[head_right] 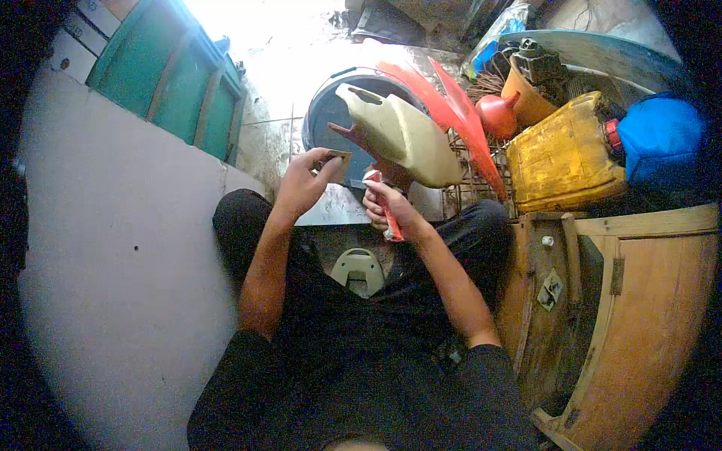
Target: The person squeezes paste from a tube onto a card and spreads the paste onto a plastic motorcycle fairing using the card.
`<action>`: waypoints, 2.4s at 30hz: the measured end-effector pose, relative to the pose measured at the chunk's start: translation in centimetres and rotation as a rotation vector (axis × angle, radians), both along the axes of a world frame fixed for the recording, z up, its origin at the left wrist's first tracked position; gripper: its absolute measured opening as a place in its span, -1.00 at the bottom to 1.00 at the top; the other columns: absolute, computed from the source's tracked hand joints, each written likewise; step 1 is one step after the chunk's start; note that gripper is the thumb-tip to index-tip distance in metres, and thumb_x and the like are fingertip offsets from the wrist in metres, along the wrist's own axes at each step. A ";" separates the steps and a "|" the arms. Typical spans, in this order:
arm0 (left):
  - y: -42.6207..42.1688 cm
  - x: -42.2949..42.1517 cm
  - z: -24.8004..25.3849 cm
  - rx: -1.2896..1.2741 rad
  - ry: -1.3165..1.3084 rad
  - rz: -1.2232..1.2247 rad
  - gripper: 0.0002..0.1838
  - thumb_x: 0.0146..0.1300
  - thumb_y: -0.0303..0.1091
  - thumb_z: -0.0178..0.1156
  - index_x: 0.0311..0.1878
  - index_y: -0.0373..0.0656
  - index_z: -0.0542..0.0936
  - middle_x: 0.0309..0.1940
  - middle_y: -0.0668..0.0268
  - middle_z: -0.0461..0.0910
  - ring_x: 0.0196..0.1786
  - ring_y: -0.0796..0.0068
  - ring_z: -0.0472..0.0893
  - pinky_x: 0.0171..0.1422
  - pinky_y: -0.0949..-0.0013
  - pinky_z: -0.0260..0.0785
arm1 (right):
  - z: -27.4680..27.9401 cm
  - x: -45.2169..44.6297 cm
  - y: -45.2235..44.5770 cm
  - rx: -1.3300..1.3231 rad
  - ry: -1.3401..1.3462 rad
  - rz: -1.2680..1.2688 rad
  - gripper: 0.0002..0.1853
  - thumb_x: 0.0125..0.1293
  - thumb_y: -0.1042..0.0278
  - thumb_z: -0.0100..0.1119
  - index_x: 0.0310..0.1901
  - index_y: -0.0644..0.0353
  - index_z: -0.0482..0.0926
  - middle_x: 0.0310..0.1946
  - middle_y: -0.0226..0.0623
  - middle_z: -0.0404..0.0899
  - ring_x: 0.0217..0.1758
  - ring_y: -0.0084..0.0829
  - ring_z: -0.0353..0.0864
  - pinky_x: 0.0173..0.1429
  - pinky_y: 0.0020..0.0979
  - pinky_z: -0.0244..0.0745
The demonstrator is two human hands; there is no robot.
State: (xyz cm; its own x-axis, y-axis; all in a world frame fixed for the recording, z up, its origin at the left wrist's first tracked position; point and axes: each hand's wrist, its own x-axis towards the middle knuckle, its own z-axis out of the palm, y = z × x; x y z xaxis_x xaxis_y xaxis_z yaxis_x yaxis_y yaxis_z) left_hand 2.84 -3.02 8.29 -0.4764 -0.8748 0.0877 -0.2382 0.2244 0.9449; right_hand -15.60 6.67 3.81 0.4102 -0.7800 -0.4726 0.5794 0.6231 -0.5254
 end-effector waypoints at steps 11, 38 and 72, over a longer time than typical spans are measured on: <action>-0.5 0.1 -0.2 0.134 -0.011 -0.019 -0.75 0.27 -0.33 0.14 -0.17 -0.35 0.61 -0.50 0.26 0.61 -0.44 0.62 0.51 -0.31 0.44 0.37 | -1.9 1.7 -1.1 -0.081 0.167 -0.230 -0.35 0.35 -0.41 -0.44 -0.53 0.07 0.24 -0.74 -0.50 0.12 -0.78 -0.59 0.08 -0.69 -0.56 0.03; -2.8 -2.3 -0.2 0.219 -0.005 -0.072 -0.70 0.30 -0.25 0.15 -0.23 -0.39 0.60 -0.56 0.28 0.56 -0.46 0.71 0.46 -0.38 0.48 0.32 | -3.7 1.7 -3.4 -0.203 0.405 -0.136 -0.46 0.45 -0.02 -0.44 -0.67 0.06 0.21 -0.87 -0.50 0.10 -0.88 -0.56 0.07 -0.76 -0.50 0.05; -3.7 -2.2 0.9 0.039 0.067 -0.222 -0.83 0.26 -0.40 0.18 -0.22 -0.34 0.60 -0.40 0.23 0.56 -0.33 0.53 0.55 -0.23 0.42 0.39 | -11.2 -0.1 -2.9 -0.805 1.550 -0.125 -0.41 0.02 0.47 0.34 0.11 0.37 0.33 -0.32 -0.06 0.51 -0.22 -0.06 0.47 -0.15 -0.14 0.41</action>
State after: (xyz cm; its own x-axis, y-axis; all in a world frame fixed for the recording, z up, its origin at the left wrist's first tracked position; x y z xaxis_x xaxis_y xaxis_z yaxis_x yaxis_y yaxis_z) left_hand 0.59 -6.75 9.23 -0.6516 -0.7527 0.0941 -0.1231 0.2273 0.9660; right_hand -15.67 3.77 -7.40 -0.0819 -0.9850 0.1518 -0.6927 -0.0533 -0.7192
